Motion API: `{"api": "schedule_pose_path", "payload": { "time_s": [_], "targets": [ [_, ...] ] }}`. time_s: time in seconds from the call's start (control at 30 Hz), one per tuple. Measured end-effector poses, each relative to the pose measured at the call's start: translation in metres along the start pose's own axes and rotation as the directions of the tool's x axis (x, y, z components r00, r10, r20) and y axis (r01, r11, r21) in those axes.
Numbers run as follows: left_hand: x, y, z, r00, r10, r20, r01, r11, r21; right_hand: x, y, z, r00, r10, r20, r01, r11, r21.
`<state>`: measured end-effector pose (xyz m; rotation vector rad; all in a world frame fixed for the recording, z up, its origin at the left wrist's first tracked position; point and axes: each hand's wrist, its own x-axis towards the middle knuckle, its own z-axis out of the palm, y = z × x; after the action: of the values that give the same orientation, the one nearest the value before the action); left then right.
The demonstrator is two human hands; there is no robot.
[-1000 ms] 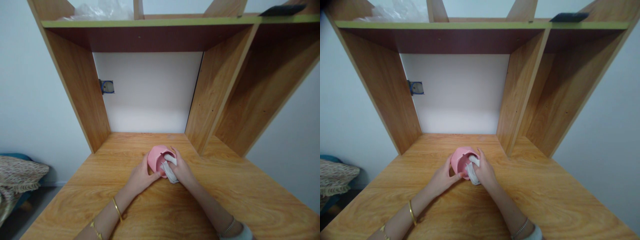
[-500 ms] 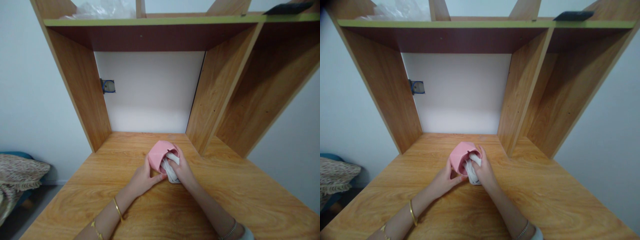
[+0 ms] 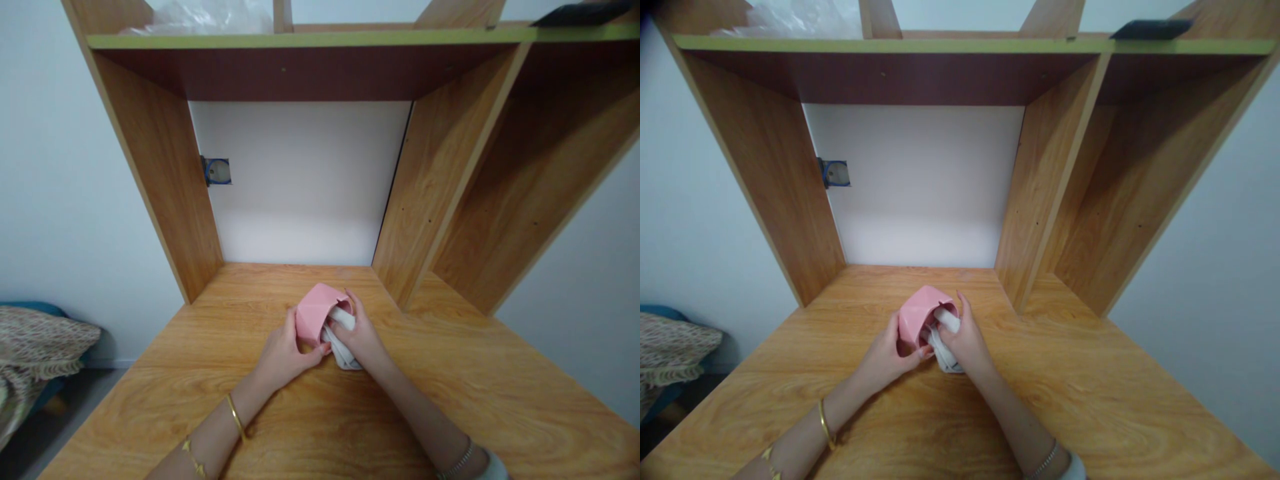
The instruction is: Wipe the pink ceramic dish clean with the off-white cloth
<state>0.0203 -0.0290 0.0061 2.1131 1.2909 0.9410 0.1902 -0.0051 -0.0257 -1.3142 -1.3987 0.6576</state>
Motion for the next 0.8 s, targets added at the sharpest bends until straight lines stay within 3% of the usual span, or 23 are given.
{"api": "schedule_pose_path", "payload": {
  "time_s": [0.27, 0.53, 0.8],
  "targets": [
    [-0.001, 0.003, -0.001, 0.999, -0.04, -0.022, 0.041, 0.999, 0.024, -0.001, -0.01, -0.007, 0.998, 0.048, -0.035, -0.053, 0.984, -0.171],
    [0.0, 0.002, -0.002, 1.0, 0.001, -0.003, 0.0, 0.998, 0.057, -0.003, -0.026, -0.02, 0.997, 0.076, -0.026, -0.079, 0.869, -0.489],
    [0.0, 0.004, -0.005, 1.0, -0.003, -0.01, 0.003, 0.997, 0.078, -0.004, -0.033, -0.022, 0.999, 0.037, -0.005, -0.033, 0.801, -0.597]
  ]
}}
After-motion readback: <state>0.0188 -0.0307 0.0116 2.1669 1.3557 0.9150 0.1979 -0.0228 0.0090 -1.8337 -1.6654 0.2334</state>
